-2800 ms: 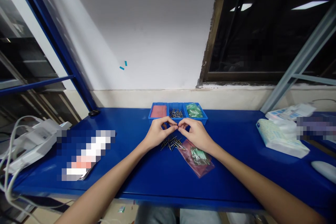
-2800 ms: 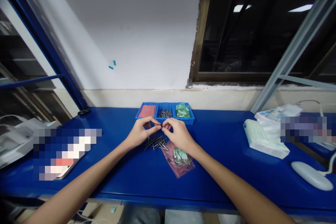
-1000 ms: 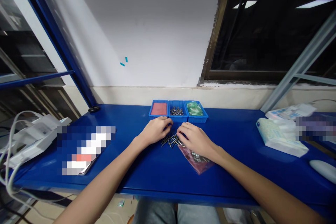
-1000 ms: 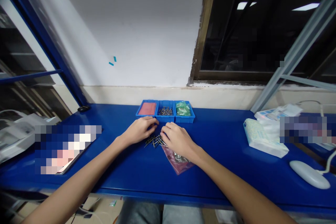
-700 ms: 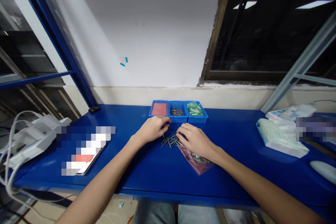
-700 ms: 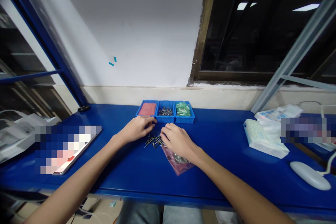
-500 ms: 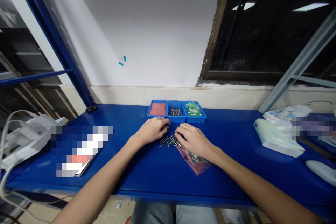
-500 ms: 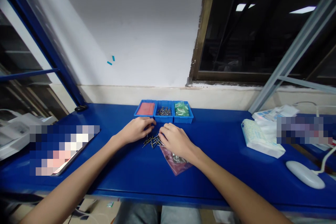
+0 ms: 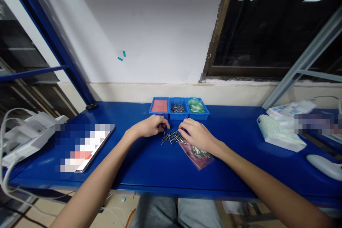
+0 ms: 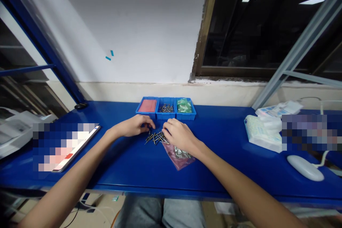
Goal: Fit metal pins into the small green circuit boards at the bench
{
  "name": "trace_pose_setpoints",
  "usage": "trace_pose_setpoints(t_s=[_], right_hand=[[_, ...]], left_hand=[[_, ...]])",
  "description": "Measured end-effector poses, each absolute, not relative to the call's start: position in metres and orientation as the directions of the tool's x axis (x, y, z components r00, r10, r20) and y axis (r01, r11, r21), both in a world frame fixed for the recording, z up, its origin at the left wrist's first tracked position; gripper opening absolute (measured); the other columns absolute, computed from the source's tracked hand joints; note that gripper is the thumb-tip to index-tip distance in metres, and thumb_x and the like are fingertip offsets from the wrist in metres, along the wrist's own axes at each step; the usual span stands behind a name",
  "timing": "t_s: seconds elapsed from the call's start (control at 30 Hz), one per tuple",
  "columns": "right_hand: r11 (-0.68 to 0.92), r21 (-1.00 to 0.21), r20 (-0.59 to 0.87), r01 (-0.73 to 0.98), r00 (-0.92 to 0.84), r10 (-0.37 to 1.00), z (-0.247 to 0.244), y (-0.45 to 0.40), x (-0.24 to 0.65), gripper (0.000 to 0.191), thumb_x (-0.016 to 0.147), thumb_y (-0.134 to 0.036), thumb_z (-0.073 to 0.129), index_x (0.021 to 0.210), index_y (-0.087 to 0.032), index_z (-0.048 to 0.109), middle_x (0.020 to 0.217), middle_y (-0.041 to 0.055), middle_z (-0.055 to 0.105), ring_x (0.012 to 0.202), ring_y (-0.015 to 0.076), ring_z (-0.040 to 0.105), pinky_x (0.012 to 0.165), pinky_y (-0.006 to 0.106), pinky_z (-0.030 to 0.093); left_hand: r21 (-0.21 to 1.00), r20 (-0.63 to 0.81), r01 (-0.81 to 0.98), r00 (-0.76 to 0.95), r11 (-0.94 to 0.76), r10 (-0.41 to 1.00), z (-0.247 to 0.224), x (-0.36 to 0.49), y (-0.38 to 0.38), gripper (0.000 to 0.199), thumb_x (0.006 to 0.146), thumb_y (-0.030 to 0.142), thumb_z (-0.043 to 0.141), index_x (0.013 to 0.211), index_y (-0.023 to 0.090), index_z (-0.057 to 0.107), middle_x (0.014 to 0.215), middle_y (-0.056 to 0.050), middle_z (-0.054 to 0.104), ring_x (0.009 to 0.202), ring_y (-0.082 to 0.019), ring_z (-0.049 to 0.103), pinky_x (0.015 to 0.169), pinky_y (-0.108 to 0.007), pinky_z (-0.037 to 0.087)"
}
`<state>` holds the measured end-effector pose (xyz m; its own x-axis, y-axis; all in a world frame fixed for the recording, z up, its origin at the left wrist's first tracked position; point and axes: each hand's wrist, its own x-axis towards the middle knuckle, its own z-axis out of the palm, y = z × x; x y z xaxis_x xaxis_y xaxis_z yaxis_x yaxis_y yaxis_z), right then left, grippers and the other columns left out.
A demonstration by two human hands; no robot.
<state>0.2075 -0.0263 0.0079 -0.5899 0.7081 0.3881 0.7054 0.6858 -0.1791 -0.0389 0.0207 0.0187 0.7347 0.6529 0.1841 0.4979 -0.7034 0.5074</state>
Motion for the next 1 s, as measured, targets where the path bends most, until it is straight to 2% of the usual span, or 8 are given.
trace_pose_setpoints(t_s=[0.1, 0.3, 0.5, 0.6, 0.7, 0.8, 1.0], right_hand=[[0.683, -0.166, 0.378, 0.711, -0.594, 0.710, 0.007, -0.026, 0.208, 0.020, 0.100, -0.025, 0.048, 0.093, -0.019, 0.066, 0.094, 0.0064, 0.066, 0.094, 0.0204, 0.061, 0.080, 0.032, 0.046], [0.689, -0.145, 0.373, 0.710, -0.605, 0.703, 0.008, -0.027, 0.207, 0.021, 0.101, -0.025, 0.046, 0.094, -0.019, 0.065, 0.094, 0.0066, 0.065, 0.094, 0.0204, 0.061, 0.081, 0.032, 0.047], [0.690, -0.170, 0.365, 0.704, -0.605, 0.708, 0.011, -0.029, 0.206, 0.020, 0.101, -0.024, 0.047, 0.092, -0.019, 0.065, 0.094, 0.0060, 0.065, 0.094, 0.0200, 0.061, 0.081, 0.032, 0.046], [0.687, -0.203, 0.354, 0.698, -0.602, 0.716, 0.013, -0.032, 0.204, 0.020, 0.101, -0.024, 0.048, 0.092, -0.019, 0.064, 0.093, 0.0054, 0.065, 0.093, 0.0192, 0.061, 0.079, 0.030, 0.045], [0.688, -0.229, 0.348, 0.689, -0.602, 0.719, 0.014, -0.033, 0.202, 0.020, 0.101, -0.024, 0.048, 0.092, -0.019, 0.065, 0.094, 0.0050, 0.065, 0.090, 0.0180, 0.060, 0.077, 0.029, 0.044], [0.688, -0.229, 0.350, 0.689, -0.601, 0.719, 0.013, -0.033, 0.203, 0.020, 0.101, -0.025, 0.048, 0.093, -0.018, 0.065, 0.095, 0.0055, 0.065, 0.091, 0.0181, 0.060, 0.078, 0.029, 0.044], [0.691, -0.214, 0.358, 0.690, -0.603, 0.713, 0.011, -0.032, 0.203, 0.020, 0.101, -0.026, 0.048, 0.092, -0.019, 0.064, 0.093, 0.0052, 0.064, 0.092, 0.0185, 0.060, 0.079, 0.030, 0.045]], left_hand=[[0.558, 0.105, 0.510, 0.739, -0.654, 0.666, 0.020, -0.042, 0.021, 0.036, 0.072, 0.006, 0.056, 0.098, 0.020, 0.075, 0.087, -0.004, 0.072, 0.068, -0.014, 0.063, 0.061, -0.025, 0.048], [0.604, 0.013, 0.523, 0.748, -0.601, 0.663, 0.025, -0.043, 0.018, 0.037, 0.074, 0.011, 0.066, 0.109, 0.021, 0.072, 0.094, -0.005, 0.071, 0.080, -0.017, 0.064, 0.068, -0.026, 0.051], [0.610, 0.029, 0.511, 0.749, -0.605, 0.662, 0.018, -0.044, 0.022, 0.034, 0.072, 0.013, 0.068, 0.105, 0.020, 0.072, 0.094, -0.005, 0.069, 0.080, -0.017, 0.063, 0.069, -0.026, 0.050], [0.637, 0.055, 0.493, 0.738, -0.593, 0.673, 0.014, -0.044, 0.023, 0.040, 0.072, 0.015, 0.069, 0.111, 0.020, 0.069, 0.095, -0.005, 0.067, 0.080, -0.017, 0.061, 0.068, -0.026, 0.049], [0.637, 0.002, 0.530, 0.725, -0.560, 0.689, 0.015, -0.044, 0.022, 0.044, 0.072, 0.015, 0.070, 0.116, 0.019, 0.065, 0.098, -0.005, 0.066, 0.083, -0.017, 0.060, 0.070, -0.026, 0.048], [0.617, -0.055, 0.563, 0.728, -0.550, 0.684, 0.018, -0.043, 0.021, 0.037, 0.074, 0.015, 0.069, 0.111, 0.017, 0.066, 0.099, -0.005, 0.066, 0.083, -0.017, 0.059, 0.070, -0.026, 0.047], [0.614, -0.066, 0.567, 0.730, -0.549, 0.680, 0.019, -0.041, 0.021, 0.021, 0.077, 0.017, 0.069, 0.098, 0.015, 0.072, 0.095, -0.006, 0.068, 0.078, -0.016, 0.060, 0.067, -0.026, 0.046]])
